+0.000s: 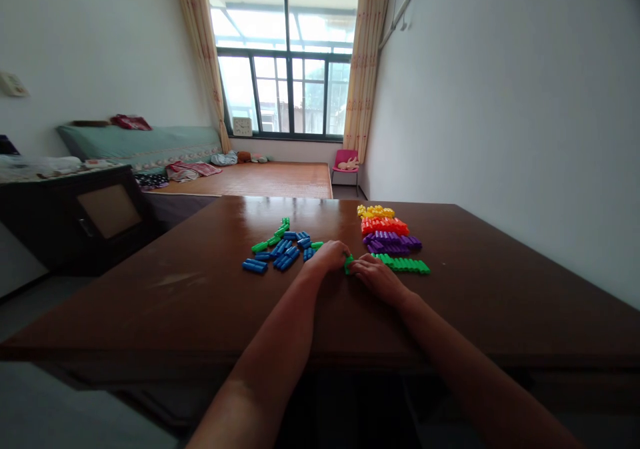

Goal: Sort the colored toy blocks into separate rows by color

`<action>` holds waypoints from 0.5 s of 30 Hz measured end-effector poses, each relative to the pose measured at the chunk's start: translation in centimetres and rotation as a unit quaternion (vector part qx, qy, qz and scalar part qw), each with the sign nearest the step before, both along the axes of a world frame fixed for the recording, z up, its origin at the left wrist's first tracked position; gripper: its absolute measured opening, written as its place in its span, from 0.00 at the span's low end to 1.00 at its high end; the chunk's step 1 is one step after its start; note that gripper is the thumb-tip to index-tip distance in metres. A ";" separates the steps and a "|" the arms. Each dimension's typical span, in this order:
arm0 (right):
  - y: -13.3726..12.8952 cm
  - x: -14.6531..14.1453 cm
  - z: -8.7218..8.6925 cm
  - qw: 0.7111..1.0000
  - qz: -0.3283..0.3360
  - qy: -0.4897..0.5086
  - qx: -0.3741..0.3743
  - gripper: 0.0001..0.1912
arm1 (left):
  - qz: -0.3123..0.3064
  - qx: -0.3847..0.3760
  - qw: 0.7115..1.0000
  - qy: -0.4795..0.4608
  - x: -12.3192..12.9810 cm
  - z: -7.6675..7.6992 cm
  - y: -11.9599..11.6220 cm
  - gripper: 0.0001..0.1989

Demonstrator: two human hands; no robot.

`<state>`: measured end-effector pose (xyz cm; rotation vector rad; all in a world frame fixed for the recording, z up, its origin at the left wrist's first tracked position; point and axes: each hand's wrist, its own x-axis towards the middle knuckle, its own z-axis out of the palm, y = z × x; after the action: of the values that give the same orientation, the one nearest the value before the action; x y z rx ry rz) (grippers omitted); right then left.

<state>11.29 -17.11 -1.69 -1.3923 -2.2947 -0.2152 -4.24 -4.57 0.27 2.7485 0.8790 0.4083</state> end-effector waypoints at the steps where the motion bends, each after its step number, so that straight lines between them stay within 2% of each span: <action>1: -0.1 0.0 0.1 1.000 -0.005 0.002 0.000 0.11 | 0.023 0.007 1.000 0.014 -0.1 0.4 -0.3 0.13; 4: -0.4 -0.3 0.4 1.000 -0.009 0.007 0.004 0.13 | 0.072 0.022 0.996 0.046 -0.4 1.2 -0.9 0.12; 7: -0.6 -0.6 0.6 1.000 0.000 0.013 0.005 0.13 | 0.068 0.029 0.996 0.048 -0.6 1.2 -0.9 0.12; 9: -0.6 -0.7 0.5 1.000 -0.005 0.011 0.008 0.10 | 0.034 0.040 0.998 0.023 -0.6 1.1 -0.8 0.11; 11: -0.5 -0.6 0.3 1.000 -0.019 0.007 0.012 0.08 | -0.025 0.039 0.999 0.005 -0.6 1.1 -0.6 0.11; 13: -0.3 -0.4 0.1 0.999 -0.032 0.017 0.010 0.07 | -0.078 0.023 0.997 0.020 -0.7 1.1 -0.6 0.15; 15: -0.2 -0.2 0.0 0.999 -0.029 0.042 0.002 0.06 | -0.105 0.012 0.993 0.053 -0.8 1.2 -0.6 0.18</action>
<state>11.05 -17.31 -1.73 -1.4398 -2.1870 -0.1763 -5.09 -5.19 1.42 2.8695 0.6009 0.2387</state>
